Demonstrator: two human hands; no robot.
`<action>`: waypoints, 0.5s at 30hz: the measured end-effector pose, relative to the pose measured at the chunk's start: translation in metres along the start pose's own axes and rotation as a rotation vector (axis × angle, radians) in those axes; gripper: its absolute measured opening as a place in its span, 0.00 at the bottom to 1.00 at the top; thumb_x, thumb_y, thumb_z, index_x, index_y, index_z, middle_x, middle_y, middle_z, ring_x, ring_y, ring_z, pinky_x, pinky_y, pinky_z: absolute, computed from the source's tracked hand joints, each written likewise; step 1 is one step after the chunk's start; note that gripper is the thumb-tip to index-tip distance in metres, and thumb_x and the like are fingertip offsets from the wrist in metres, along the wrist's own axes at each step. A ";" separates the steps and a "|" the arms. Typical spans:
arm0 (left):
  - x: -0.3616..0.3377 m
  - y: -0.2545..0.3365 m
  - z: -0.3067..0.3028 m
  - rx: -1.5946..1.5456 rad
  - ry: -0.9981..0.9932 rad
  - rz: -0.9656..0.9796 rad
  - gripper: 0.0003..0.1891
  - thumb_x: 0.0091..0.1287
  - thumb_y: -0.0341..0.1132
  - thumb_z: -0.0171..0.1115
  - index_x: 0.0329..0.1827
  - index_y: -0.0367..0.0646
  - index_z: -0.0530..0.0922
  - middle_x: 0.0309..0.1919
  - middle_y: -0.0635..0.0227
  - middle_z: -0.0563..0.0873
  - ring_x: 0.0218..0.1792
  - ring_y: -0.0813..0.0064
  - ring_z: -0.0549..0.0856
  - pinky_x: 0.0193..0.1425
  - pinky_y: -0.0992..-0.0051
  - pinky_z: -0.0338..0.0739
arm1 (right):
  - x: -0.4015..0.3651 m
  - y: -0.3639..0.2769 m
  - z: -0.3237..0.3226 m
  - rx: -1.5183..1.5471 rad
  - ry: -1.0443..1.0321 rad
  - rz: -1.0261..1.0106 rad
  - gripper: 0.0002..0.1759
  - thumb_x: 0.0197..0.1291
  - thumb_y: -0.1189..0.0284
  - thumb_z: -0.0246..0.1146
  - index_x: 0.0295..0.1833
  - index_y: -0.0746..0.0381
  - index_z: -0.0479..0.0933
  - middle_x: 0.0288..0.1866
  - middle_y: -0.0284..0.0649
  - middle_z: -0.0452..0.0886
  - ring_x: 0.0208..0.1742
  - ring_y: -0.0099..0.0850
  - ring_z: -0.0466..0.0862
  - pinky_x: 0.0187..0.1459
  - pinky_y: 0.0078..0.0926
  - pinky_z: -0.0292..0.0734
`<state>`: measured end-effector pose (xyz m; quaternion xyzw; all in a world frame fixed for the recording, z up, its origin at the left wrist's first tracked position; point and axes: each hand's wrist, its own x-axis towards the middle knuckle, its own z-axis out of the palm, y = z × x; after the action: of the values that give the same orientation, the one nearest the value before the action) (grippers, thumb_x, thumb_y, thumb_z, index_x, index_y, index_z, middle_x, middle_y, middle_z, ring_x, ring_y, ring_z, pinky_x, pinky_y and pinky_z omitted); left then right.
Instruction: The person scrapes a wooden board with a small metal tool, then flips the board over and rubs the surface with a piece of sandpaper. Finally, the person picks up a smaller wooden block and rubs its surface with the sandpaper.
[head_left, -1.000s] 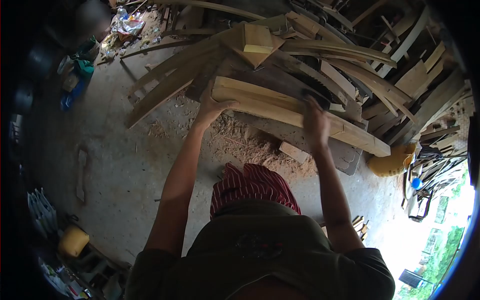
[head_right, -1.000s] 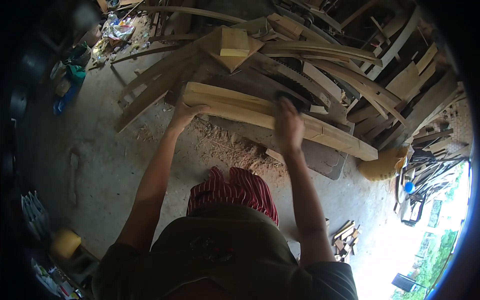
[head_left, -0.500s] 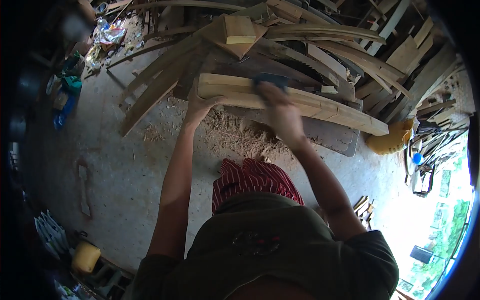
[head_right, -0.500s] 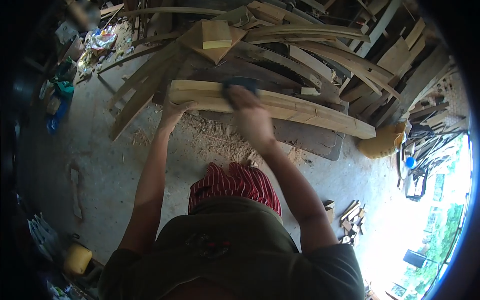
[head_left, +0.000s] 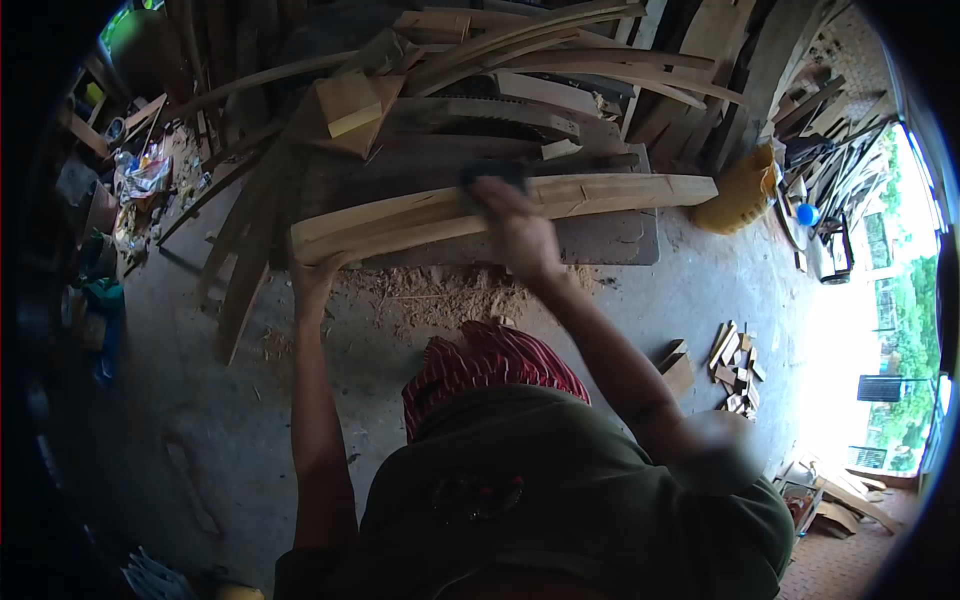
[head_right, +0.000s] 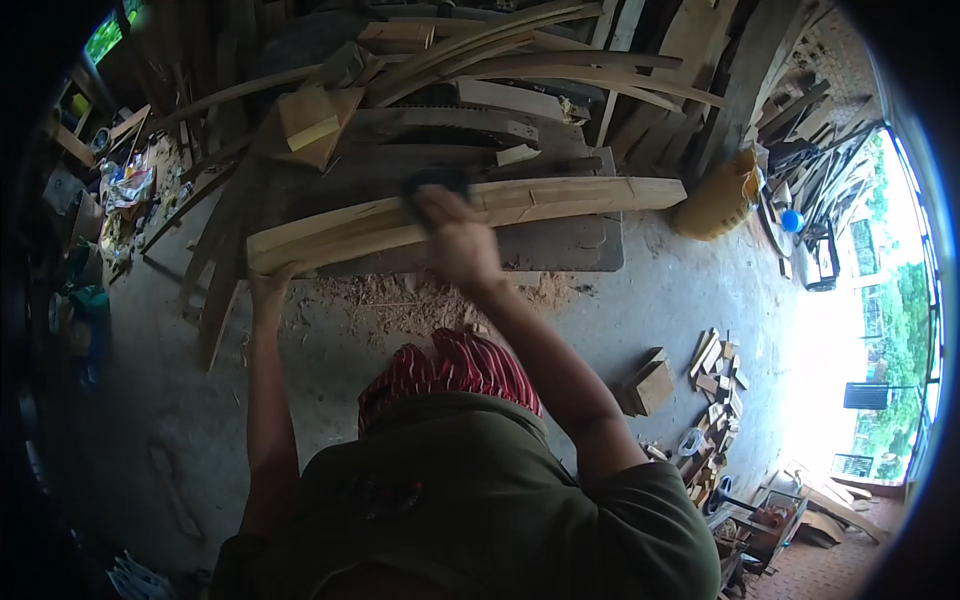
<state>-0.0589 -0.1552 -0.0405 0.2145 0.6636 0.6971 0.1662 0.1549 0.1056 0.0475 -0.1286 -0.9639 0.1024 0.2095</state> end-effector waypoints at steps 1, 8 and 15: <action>0.000 -0.005 -0.002 0.006 0.030 0.001 0.32 0.56 0.28 0.81 0.62 0.38 0.73 0.49 0.65 0.84 0.49 0.75 0.85 0.55 0.72 0.83 | -0.012 0.039 -0.012 0.063 0.158 0.110 0.24 0.64 0.80 0.59 0.66 0.57 0.79 0.65 0.42 0.82 0.70 0.35 0.79 0.69 0.31 0.75; -0.024 -0.015 -0.013 -0.014 -0.028 0.098 0.40 0.50 0.24 0.82 0.66 0.41 0.70 0.62 0.66 0.77 0.62 0.74 0.78 0.65 0.70 0.78 | -0.095 0.258 -0.086 0.098 0.379 0.861 0.25 0.77 0.57 0.50 0.63 0.64 0.79 0.57 0.54 0.84 0.58 0.47 0.83 0.57 0.42 0.75; -0.056 0.014 -0.017 0.844 0.114 0.396 0.46 0.37 0.21 0.80 0.66 0.47 0.72 0.63 0.60 0.73 0.65 0.55 0.74 0.69 0.58 0.71 | -0.107 0.239 -0.066 0.316 0.569 0.871 0.31 0.75 0.49 0.55 0.65 0.66 0.77 0.54 0.52 0.83 0.53 0.35 0.83 0.54 0.39 0.76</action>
<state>-0.0190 -0.1997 -0.0316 0.3470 0.8435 0.3954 -0.1086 0.3267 0.3103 0.0056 -0.5055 -0.6997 0.2845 0.4171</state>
